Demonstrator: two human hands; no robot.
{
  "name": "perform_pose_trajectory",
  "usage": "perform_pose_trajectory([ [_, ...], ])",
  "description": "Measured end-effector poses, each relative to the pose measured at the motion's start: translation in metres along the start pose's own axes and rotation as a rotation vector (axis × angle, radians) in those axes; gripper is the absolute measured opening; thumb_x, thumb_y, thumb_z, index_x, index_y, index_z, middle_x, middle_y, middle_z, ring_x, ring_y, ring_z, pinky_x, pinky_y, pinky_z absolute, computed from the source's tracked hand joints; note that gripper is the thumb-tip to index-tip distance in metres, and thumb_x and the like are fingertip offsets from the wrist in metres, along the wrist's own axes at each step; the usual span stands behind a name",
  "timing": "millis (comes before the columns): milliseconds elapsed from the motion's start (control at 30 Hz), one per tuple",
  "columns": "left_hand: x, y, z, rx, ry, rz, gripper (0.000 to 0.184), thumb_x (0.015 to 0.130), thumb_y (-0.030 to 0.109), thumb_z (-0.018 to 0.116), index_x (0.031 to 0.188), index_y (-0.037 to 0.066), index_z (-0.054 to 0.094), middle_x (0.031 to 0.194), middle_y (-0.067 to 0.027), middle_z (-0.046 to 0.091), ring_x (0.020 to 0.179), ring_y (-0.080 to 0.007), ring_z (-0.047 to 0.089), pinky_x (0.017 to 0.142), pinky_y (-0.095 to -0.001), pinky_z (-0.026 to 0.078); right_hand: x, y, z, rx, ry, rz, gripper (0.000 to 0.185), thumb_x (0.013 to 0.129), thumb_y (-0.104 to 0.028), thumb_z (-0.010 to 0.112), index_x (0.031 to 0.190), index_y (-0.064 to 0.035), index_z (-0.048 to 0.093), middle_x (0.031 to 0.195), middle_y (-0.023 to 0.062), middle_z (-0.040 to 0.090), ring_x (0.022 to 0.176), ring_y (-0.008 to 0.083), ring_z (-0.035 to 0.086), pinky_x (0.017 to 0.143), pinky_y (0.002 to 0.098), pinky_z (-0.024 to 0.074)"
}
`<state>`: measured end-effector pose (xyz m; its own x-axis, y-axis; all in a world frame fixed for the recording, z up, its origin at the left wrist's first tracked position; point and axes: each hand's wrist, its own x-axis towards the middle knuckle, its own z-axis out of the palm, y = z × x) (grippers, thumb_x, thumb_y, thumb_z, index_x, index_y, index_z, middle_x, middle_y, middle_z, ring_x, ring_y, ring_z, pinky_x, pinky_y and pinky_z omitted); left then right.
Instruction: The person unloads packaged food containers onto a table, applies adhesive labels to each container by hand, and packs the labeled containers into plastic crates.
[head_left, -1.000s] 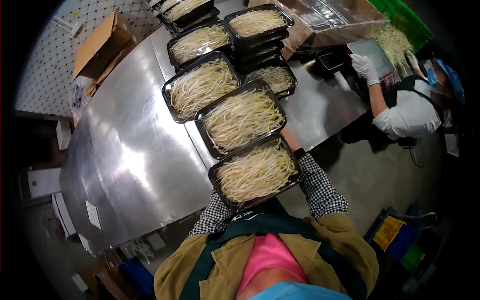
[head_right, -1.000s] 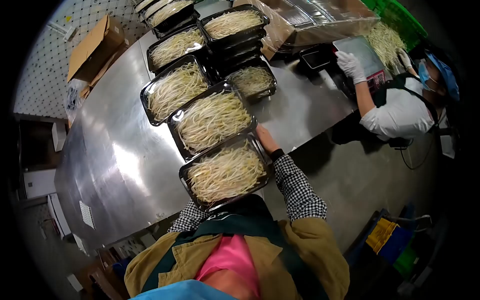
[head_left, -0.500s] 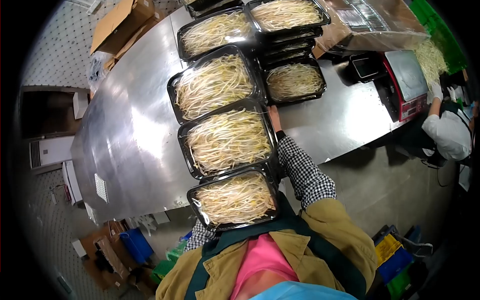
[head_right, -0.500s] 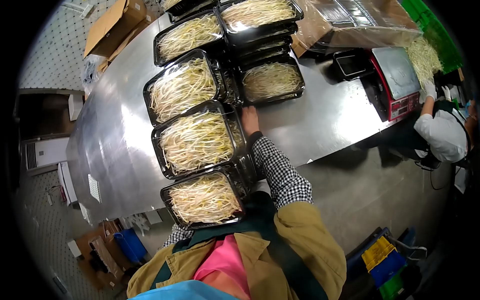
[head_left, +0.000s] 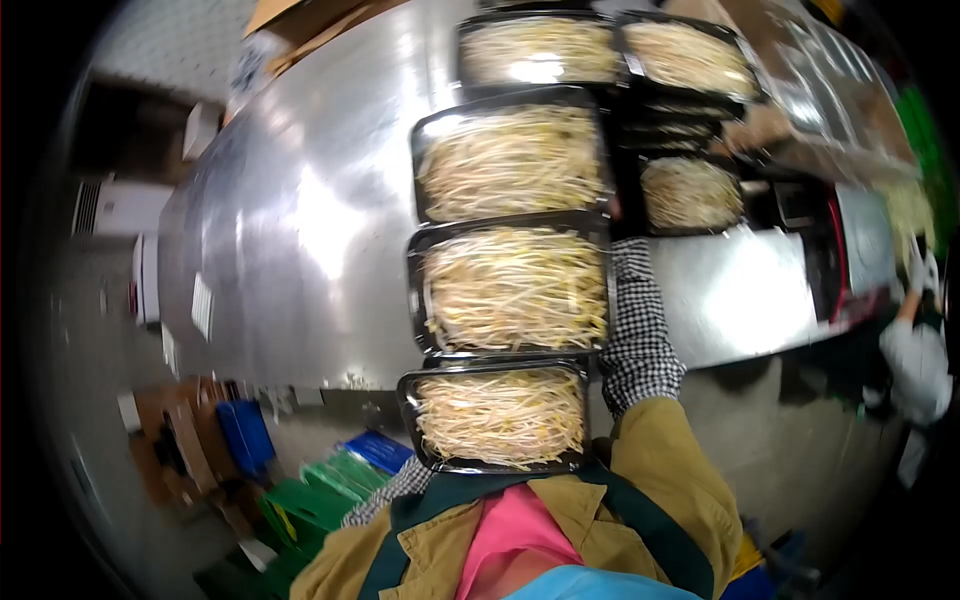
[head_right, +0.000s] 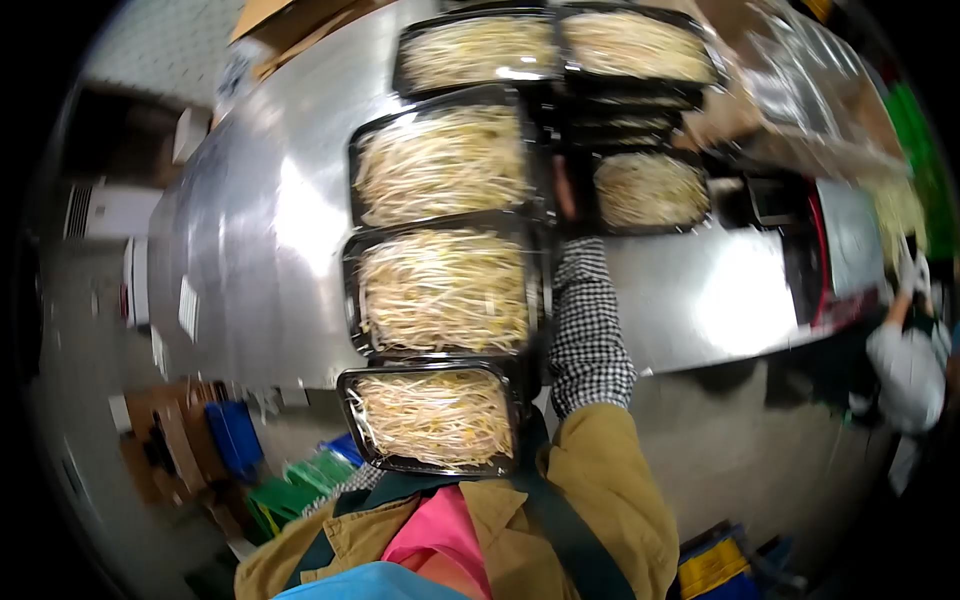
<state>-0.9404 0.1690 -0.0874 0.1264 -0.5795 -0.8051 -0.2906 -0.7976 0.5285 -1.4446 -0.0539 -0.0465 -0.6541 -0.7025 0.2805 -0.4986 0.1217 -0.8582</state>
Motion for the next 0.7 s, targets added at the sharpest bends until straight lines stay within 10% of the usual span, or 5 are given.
perform_pose_trajectory([
  [700,-0.063,-0.109,0.007,-0.352,0.231,-0.191,0.039,0.091,0.032,0.048,0.109,-0.002,0.054,0.089,-0.0113,0.062,0.083,-0.0217,0.058,0.076,-0.0327,0.046,-0.054,0.032,-0.063,0.140,-0.121,0.327,0.040,0.091,-0.027,0.051,0.118,0.0026,0.054,0.108,0.0109,0.059,0.095,0.0150,0.053,0.082,0.0269,0.0412],
])
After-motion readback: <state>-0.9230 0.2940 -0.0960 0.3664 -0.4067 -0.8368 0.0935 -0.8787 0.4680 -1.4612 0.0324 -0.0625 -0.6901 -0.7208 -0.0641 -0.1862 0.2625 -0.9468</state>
